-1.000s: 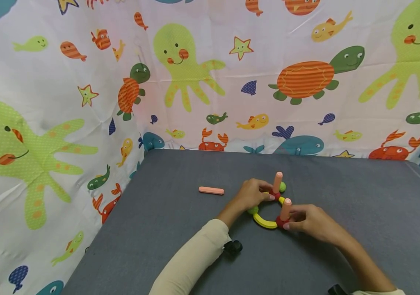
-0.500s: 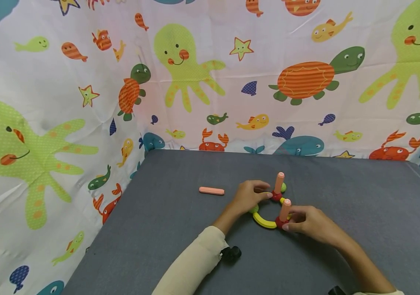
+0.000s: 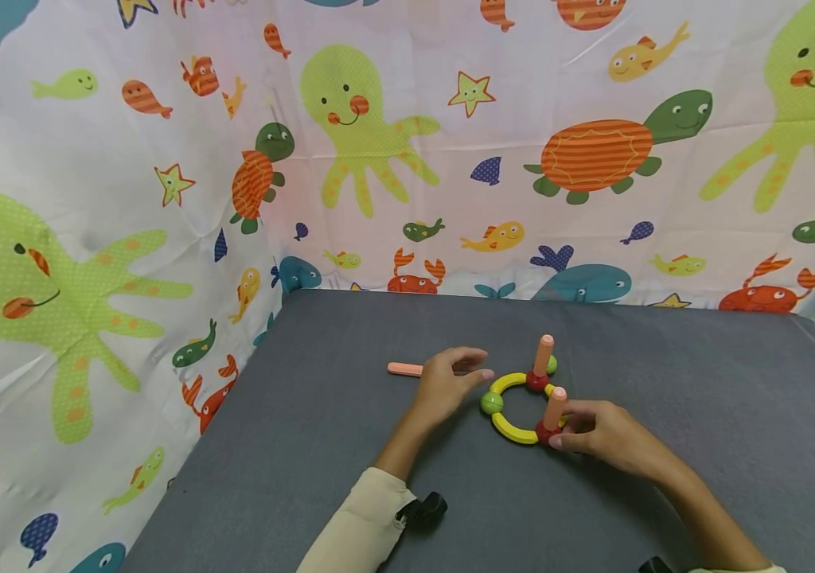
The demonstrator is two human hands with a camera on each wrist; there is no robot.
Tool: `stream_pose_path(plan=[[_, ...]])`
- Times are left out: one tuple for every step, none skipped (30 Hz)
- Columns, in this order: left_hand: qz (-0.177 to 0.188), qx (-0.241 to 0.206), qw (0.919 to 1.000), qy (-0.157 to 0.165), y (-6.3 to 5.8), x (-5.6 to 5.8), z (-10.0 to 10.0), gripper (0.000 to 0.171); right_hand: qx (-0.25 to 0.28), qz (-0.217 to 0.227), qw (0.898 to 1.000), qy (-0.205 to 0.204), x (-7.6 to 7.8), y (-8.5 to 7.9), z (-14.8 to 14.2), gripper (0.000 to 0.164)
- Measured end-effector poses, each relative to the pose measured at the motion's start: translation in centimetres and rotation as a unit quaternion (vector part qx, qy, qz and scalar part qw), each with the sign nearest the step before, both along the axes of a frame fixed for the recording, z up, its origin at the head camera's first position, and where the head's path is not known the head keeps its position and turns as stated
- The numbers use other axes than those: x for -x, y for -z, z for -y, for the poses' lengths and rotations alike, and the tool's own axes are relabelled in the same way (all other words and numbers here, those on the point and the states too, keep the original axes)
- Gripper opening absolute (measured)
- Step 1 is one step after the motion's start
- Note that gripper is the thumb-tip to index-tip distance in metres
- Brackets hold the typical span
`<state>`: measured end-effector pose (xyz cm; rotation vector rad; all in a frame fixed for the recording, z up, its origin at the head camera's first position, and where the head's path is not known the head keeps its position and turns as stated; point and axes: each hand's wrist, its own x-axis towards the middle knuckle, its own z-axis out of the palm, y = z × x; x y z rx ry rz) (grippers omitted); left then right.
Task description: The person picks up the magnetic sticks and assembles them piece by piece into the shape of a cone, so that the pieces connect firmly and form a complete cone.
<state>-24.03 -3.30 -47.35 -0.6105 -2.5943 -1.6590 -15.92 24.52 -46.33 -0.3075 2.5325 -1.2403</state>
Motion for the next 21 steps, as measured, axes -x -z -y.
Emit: stream_pose_path(plan=[[0.0,-0.006,1.0,0.002,0.0,-0.1,0.2,0.04,0.002,-0.001,1.0,-0.001,0.0,0.0,0.0,0.034],[0.001,-0.012,0.9999,0.003,-0.1,-0.2,0.4,0.039,0.004,-0.001,1.0,-0.002,0.0,0.0,0.0,0.033],[0.003,-0.016,0.9999,0.003,-0.1,-0.3,0.6,0.039,0.006,-0.002,1.0,-0.003,0.0,0.0,0.0,0.033],[0.005,-0.021,0.9998,0.002,-0.1,-0.3,0.8,0.04,0.007,-0.004,1.0,-0.004,0.0,0.0,-0.1,0.033],[0.007,-0.023,0.9997,-0.001,-0.1,-0.3,1.0,0.04,0.009,-0.006,1.0,-0.005,0.0,0.0,-0.1,0.033],[0.007,-0.026,0.9996,-0.002,-0.2,-0.4,1.2,0.04,0.011,-0.006,1.0,-0.005,-0.1,0.0,-0.1,0.033],[0.009,-0.03,0.9995,-0.003,-0.2,-0.4,1.4,0.04,0.014,-0.005,1.0,-0.004,-0.1,0.0,-0.1,0.032],[0.008,-0.031,0.9995,-0.006,-0.1,-0.4,1.6,0.04,0.016,-0.007,1.0,-0.005,-0.1,0.0,-0.1,0.031],[0.008,-0.033,0.9994,-0.007,-0.1,-0.4,1.7,0.04,0.019,-0.008,1.0,-0.006,-0.1,0.0,-0.1,0.03],[0.007,-0.035,0.9993,-0.009,-0.1,-0.3,1.9,0.039,0.022,-0.008,1.0,-0.007,-0.1,0.0,-0.2,0.03],[0.007,-0.037,0.9993,-0.01,0.0,-0.2,2.1,0.038,0.024,-0.008,1.0,-0.007,-0.1,0.0,-0.2,0.029],[0.007,-0.039,0.9992,-0.01,0.0,-0.2,2.3,0.038,0.025,-0.007,1.0,-0.007,-0.1,0.0,-0.2,0.029],[0.007,-0.041,0.9991,-0.011,0.0,-0.1,2.5,0.038,0.026,-0.007,1.0,-0.007,-0.1,0.0,-0.2,0.029],[0.007,-0.042,0.999,-0.014,0.0,0.0,2.6,0.037,0.025,-0.009,1.0,-0.009,-0.1,0.0,-0.2,0.029],[0.01,-0.043,0.9989,-0.016,0.0,0.0,2.8,0.037,0.024,-0.008,1.0,-0.009,-0.1,0.1,-0.2,0.029],[0.011,-0.044,0.9988,-0.02,0.0,0.1,3.0,0.037,0.024,-0.007,1.0,-0.008,-0.1,0.1,-0.2,0.029],[0.01,-0.046,0.9986,-0.024,0.0,0.2,3.2,0.037,0.022,-0.006,1.0,-0.008,-0.1,0.1,-0.2,0.029],[0.01,-0.046,0.9984,-0.031,0.0,0.3,3.4,0.037,0.022,-0.005,1.0,-0.007,-0.1,0.1,-0.2,0.03],[0.008,-0.048,0.9981,-0.038,0.0,0.4,3.6,0.037,0.021,-0.004,1.0,-0.007,-0.1,0.1,-0.2,0.03],[0.006,-0.05,0.9977,-0.046,0.0,0.5,3.8,0.037,0.021,-0.003,1.0,-0.007,-0.1,0.1,-0.2,0.031],[0.004,-0.051,0.9973,-0.053,-0.1,0.6,4.0,0.036,0.021,-0.003,1.0,-0.007,-0.1,0.1,-0.2,0.031]])
